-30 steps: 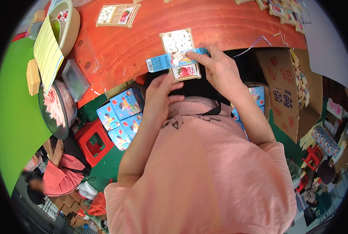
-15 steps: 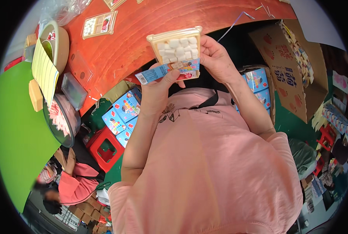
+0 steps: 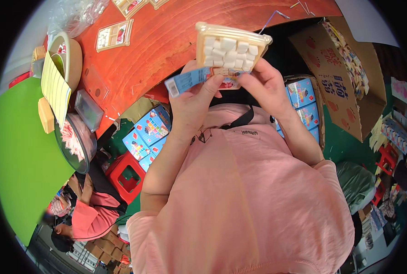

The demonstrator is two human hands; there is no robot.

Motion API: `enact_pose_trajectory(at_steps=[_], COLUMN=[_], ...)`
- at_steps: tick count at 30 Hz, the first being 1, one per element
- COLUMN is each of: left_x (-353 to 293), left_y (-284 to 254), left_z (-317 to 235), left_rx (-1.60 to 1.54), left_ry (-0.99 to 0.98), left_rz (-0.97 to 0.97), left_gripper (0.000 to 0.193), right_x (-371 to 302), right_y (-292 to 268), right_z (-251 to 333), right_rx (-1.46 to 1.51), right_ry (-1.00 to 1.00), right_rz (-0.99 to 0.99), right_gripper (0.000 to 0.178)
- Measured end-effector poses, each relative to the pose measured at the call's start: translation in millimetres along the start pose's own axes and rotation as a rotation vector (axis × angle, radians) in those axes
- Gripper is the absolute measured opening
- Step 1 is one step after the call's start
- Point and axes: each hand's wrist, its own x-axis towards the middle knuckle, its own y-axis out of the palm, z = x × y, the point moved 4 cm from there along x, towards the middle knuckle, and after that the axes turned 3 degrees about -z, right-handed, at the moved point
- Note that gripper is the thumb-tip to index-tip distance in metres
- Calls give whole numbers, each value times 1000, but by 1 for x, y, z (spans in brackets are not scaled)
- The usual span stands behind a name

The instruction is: Peeling long decorative labels from a sheet and wrapping them around small trays containing marshmallow-like items.

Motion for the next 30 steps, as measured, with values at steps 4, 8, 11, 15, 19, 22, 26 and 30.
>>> enact_pose_trajectory(at_steps=[4,8,11,15,19,22,26,30], left_x=[7,-6,-25,-29,-22,-23,-18,-22], left_y=[9,6,20,29,38,49,51,55], left_z=[-14,-12,-43,-70,-86,-96,-88,-65], left_rx=[163,138,371,748,846,846,817,703], left_ry=[104,305,763,910,1099,1125,988,731], left_rz=[-339,-406,-296,-223,119,315,369,304], left_gripper=[32,44,27,31,33,34,36,33], right_x=[-2,-8,-15,-21,-19,-25,-20,-23], right_y=[1,16,24,25,17,17,4,-14], right_z=[8,39,56,78,95,106,101,78], right_rx=[-309,-767,-895,-997,-1053,-1031,-893,-657], right_ry=[-197,-803,-1029,-1119,-1088,-1049,-849,-678], right_rz=[-74,-52,6,126,262,342,344,208], right_gripper=[33,24,31,28,22,22,22,26])
